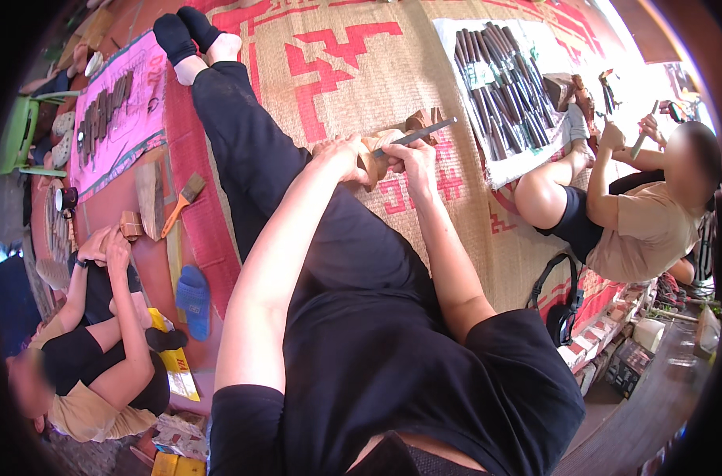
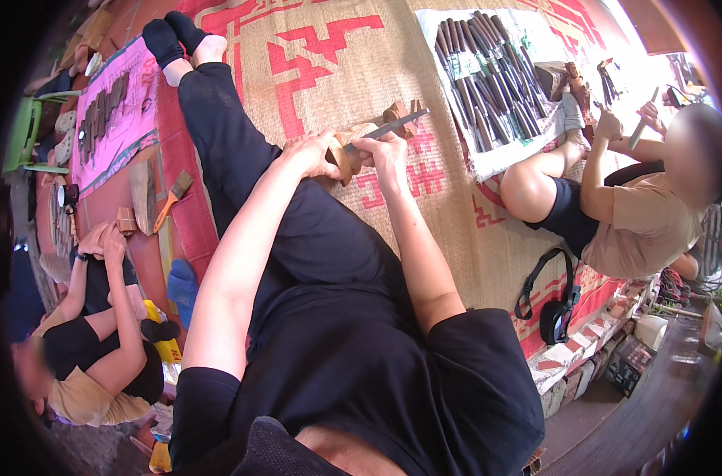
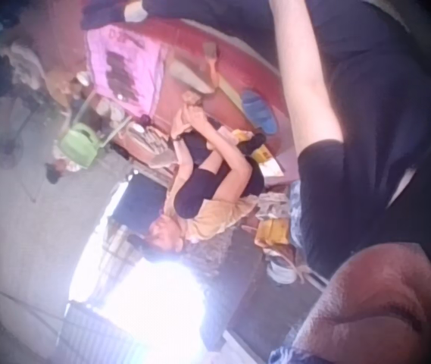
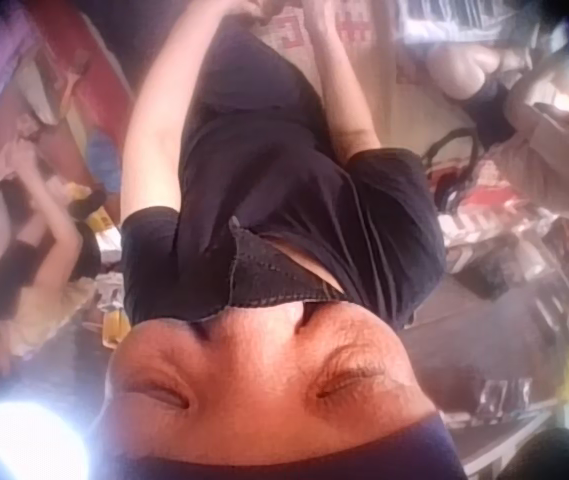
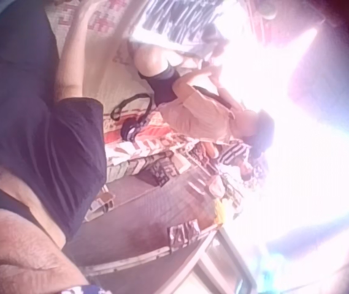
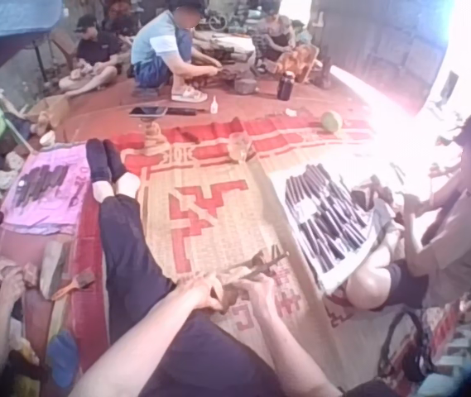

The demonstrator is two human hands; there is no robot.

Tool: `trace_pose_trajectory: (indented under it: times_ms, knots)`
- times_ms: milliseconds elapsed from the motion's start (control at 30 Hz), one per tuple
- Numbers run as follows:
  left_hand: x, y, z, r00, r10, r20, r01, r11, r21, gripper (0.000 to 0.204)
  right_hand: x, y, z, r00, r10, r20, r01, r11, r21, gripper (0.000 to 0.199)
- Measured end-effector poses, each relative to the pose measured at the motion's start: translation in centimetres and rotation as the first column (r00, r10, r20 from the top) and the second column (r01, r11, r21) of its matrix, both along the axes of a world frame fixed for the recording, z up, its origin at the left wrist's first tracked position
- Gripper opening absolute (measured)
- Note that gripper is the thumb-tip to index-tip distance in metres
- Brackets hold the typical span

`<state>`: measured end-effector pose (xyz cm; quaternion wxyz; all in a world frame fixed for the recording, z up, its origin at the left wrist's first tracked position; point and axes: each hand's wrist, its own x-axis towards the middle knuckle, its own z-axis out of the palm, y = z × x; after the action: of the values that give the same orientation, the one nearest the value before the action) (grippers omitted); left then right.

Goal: The person sits on a mat and uses a knife to carve and shape a small wooden object held in the left hand. The person repeatedly scrapes the surface of the wood with the knife blade, rotating the object to work on different sides.

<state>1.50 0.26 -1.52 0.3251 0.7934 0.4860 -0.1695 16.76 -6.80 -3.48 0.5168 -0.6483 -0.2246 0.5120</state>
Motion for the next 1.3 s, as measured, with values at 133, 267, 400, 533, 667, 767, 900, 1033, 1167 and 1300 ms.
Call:
trace_pose_trajectory:
  times_ms: [133, 267, 400, 533, 667, 767, 900, 1033, 1167, 1300]
  knots:
    - [0.2, 0.2, 0.5, 0.999, -0.012, -0.029, 0.012, 1.000, -0.017, 0.089, -0.6, -0.1, 0.5, 0.998, 0.030, -0.059, -0.031, 0.999, -0.009, 0.011]
    - [-0.1, 0.0, -0.6, 1.000, -0.019, 0.010, 0.019, 1.000, 0.019, 0.090, 0.0, 0.2, -0.2, 0.997, -0.007, 0.079, 0.006, 1.000, 0.012, 0.010]
    - [0.0, 0.2, 0.7, 0.999, -0.010, -0.030, 0.009, 1.000, -0.015, 0.091, -0.6, 0.4, 0.8, 0.999, 0.043, -0.028, -0.043, 0.999, -0.003, 0.011]
    - [-0.1, 0.1, -0.5, 1.000, -0.019, -0.006, 0.019, 1.000, 0.021, 0.092, -0.3, 0.6, 0.1, 0.999, 0.019, 0.028, -0.020, 1.000, 0.006, 0.010]
    - [-0.1, 0.2, -0.1, 0.999, -0.034, -0.005, 0.034, 0.999, 0.007, 0.094, 0.4, 0.8, -0.4, 0.998, 0.021, 0.067, -0.020, 1.000, -0.017, 0.011]
    - [0.0, 0.3, -0.5, 1.000, -0.023, 0.005, 0.023, 1.000, 0.011, 0.094, -0.3, 0.9, 0.6, 0.998, 0.049, 0.025, -0.048, 0.999, -0.023, 0.012]
    - [0.1, 0.3, 0.0, 0.999, -0.023, -0.022, 0.022, 0.999, -0.028, 0.095, -0.5, 1.0, 0.7, 0.995, 0.072, 0.067, -0.069, 0.996, -0.052, 0.014]
    - [0.0, 0.2, -0.5, 1.000, -0.022, 0.001, 0.022, 1.000, 0.000, 0.095, 0.2, 1.2, -0.4, 0.991, 0.030, 0.130, -0.029, 1.000, -0.004, 0.015]
    - [0.0, 0.2, -0.4, 1.000, -0.017, -0.007, 0.018, 1.000, 0.017, 0.094, -1.2, 1.0, 0.8, 0.996, 0.063, 0.068, -0.061, 0.998, -0.020, 0.015]
    - [0.0, 0.1, 0.4, 0.999, -0.035, 0.010, 0.036, 0.999, -0.012, 0.092, -1.4, 1.3, 0.8, 0.994, 0.076, 0.074, -0.070, 0.994, -0.079, 0.012]
